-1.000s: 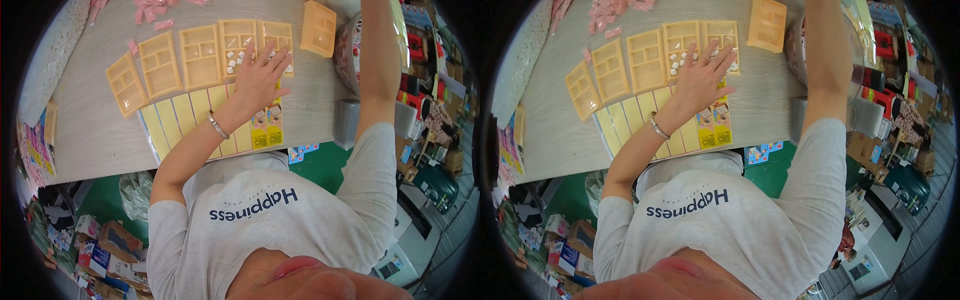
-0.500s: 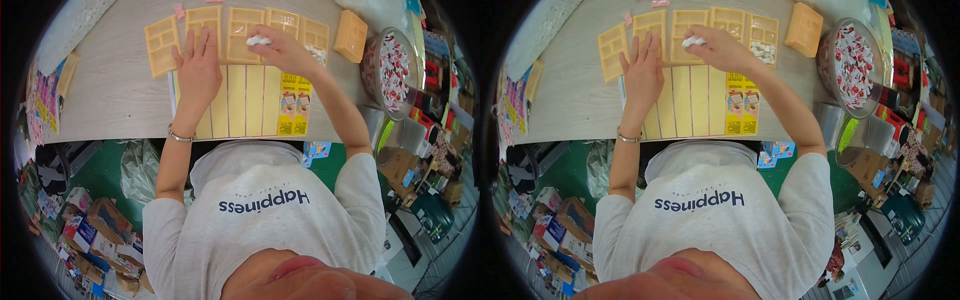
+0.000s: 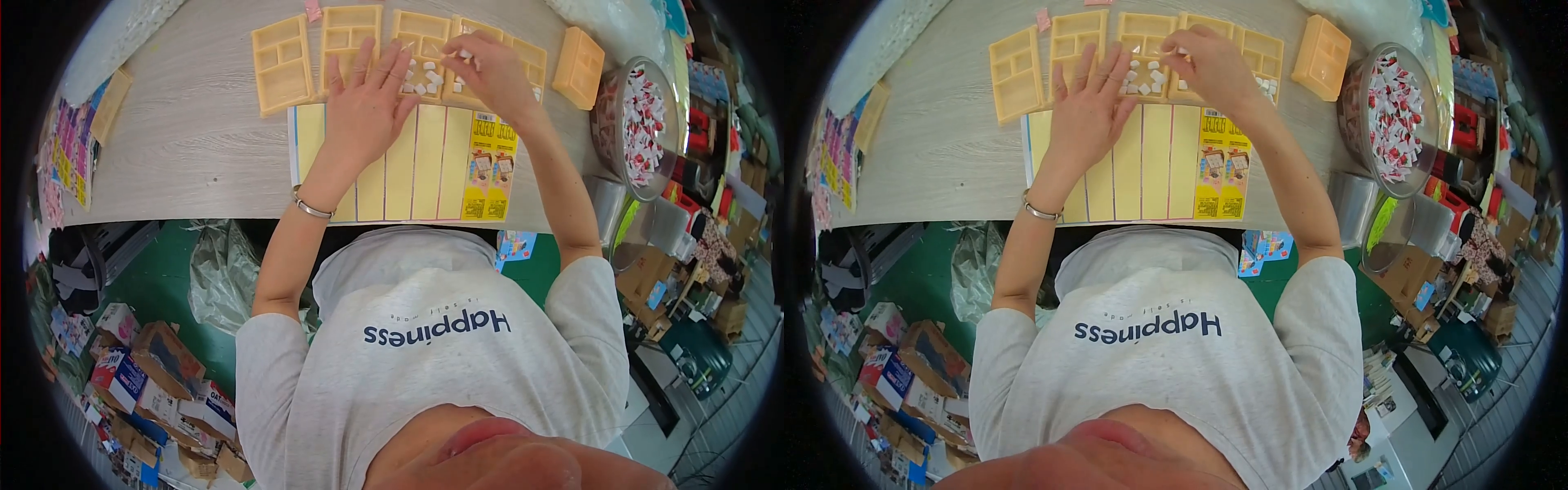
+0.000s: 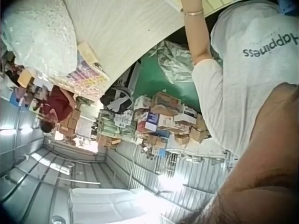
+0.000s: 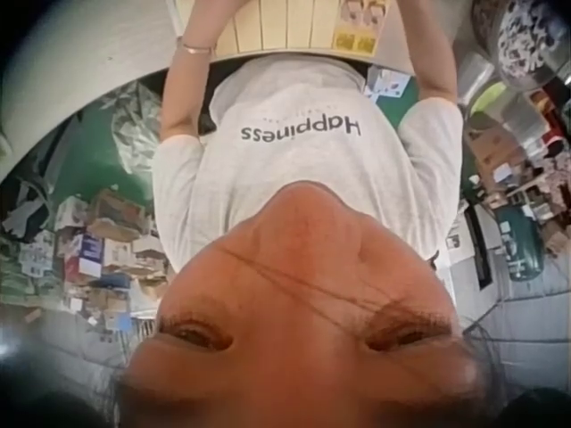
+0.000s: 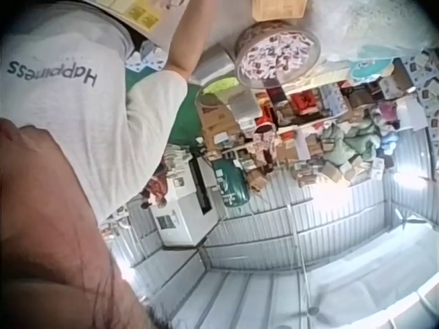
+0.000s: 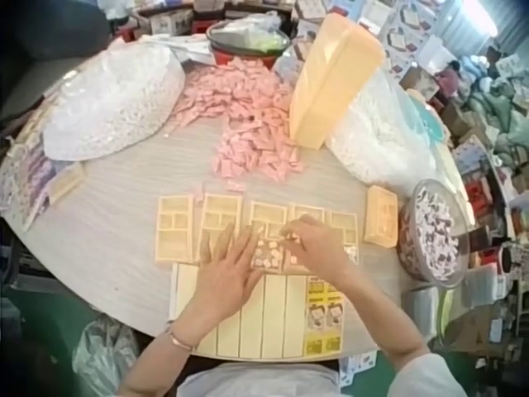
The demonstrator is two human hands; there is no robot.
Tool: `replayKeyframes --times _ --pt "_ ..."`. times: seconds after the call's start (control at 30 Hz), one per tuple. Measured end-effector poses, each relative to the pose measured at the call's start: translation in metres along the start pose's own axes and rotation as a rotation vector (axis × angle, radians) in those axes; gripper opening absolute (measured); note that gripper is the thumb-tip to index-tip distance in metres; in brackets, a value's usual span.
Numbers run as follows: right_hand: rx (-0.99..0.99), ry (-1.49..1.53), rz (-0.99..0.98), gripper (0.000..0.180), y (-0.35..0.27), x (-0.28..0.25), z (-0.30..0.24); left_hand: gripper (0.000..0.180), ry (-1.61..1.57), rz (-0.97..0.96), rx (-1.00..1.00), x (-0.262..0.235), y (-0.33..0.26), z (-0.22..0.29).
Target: Placing small white components into plastic trays, applying adhesive labels, and packing units into a cardboard box.
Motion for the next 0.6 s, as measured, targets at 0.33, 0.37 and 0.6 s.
replayKeyframes --times 0.33,0.37,0.6 --pt "-0.124 0.093 0.057 0.016 -0.025 -0.013 0.009 0.073 0.034 -0.113 0.037 0.019 0.003 0.026" --pt "-0.120 0.094 0.060 0.016 -0.029 -0.016 0.014 0.073 0.033 -0.116 0.041 0.019 0.003 0.028" --pt "0.061 0.382 0.105 0.022 -0.057 -0.039 0.049 0.076 -0.029 -0.075 0.109 0.016 0.018 0.054"
Point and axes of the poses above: each hand's wrist, its own y-axis towards the middle knuckle, its own x-axis out of the palm, z = x × y, the point moved 10 cm from there along y, towards the middle knuckle, and after that the axes turned 5 degrees about y, right-handed, at the moved point
